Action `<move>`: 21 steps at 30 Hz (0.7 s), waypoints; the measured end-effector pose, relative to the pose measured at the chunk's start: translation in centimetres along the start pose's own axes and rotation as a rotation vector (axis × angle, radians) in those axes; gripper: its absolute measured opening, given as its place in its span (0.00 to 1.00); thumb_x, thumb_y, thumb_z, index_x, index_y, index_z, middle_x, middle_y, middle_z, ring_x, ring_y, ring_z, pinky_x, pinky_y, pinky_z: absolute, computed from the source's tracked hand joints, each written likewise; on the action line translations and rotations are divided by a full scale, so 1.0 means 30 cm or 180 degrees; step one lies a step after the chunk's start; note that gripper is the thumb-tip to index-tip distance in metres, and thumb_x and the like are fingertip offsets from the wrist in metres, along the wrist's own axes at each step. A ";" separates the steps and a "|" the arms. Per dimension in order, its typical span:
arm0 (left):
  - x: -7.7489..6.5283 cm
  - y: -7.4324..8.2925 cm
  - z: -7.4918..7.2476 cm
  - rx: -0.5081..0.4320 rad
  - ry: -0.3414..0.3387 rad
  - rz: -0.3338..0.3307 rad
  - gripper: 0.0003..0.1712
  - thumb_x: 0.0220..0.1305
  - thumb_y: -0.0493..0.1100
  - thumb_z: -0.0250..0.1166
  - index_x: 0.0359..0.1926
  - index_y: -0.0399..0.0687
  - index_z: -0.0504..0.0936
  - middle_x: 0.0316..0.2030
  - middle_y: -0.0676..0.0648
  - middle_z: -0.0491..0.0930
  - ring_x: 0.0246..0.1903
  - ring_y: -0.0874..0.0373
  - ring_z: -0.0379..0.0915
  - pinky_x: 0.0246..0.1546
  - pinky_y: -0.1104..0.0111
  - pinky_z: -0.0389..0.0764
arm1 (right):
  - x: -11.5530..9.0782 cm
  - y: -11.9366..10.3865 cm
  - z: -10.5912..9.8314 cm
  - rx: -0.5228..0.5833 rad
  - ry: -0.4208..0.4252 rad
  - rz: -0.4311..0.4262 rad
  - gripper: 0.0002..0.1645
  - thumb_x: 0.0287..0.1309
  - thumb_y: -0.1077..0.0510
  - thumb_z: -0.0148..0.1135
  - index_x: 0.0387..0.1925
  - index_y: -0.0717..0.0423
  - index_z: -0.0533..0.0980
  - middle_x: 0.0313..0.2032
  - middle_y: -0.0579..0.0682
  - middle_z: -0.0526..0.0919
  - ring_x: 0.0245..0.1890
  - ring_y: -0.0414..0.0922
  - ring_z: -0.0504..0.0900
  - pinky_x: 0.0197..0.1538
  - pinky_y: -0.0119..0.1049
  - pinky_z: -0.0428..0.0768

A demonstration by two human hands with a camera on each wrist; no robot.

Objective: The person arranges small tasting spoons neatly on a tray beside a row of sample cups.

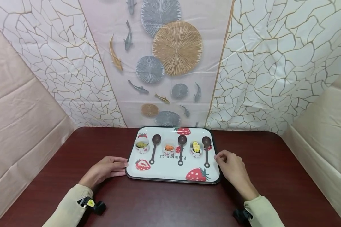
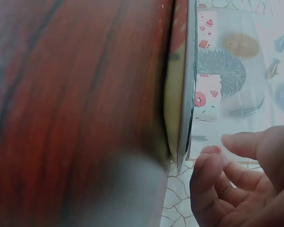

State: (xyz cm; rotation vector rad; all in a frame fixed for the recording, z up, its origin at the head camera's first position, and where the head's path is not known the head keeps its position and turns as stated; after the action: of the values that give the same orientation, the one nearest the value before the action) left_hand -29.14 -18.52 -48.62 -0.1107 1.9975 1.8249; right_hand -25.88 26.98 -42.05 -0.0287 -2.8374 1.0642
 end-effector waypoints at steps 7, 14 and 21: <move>0.013 0.006 0.022 0.0051 -0.0014 0.0041 0.27 0.73 0.35 0.68 0.66 0.23 0.74 0.46 0.38 0.87 0.39 0.55 0.88 0.46 0.62 0.92 | -0.016 0.009 -0.048 -0.0173 0.0279 -0.0205 0.15 0.77 0.52 0.61 0.48 0.61 0.84 0.30 0.51 0.84 0.20 0.43 0.75 0.25 0.35 0.74; 0.009 0.004 0.009 0.0176 0.0066 -0.0001 0.27 0.73 0.37 0.68 0.66 0.24 0.75 0.46 0.39 0.86 0.36 0.58 0.87 0.43 0.64 0.92 | -0.038 -0.005 -0.079 -0.0405 0.0659 -0.0607 0.09 0.74 0.56 0.65 0.43 0.58 0.85 0.38 0.55 0.85 0.27 0.43 0.70 0.32 0.36 0.70; -0.021 0.058 -0.005 0.0654 0.0281 0.0281 0.17 0.73 0.36 0.67 0.55 0.26 0.83 0.38 0.40 0.88 0.34 0.55 0.88 0.38 0.63 0.93 | -0.063 0.000 -0.112 -0.0418 0.0853 -0.0839 0.07 0.69 0.60 0.69 0.44 0.60 0.84 0.46 0.62 0.84 0.50 0.61 0.82 0.49 0.59 0.79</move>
State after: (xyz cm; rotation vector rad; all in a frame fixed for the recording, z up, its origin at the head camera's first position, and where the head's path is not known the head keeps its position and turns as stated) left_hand -29.20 -18.59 -46.77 -0.0427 2.2720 1.6806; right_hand -23.63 29.07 -39.73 0.1735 -2.5749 0.7567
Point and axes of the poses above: each hand's wrist, its own x-axis towards the middle knuckle, its own z-axis out of the palm, y = z × x, the point moved 8 cm from there along x, towards the middle knuckle
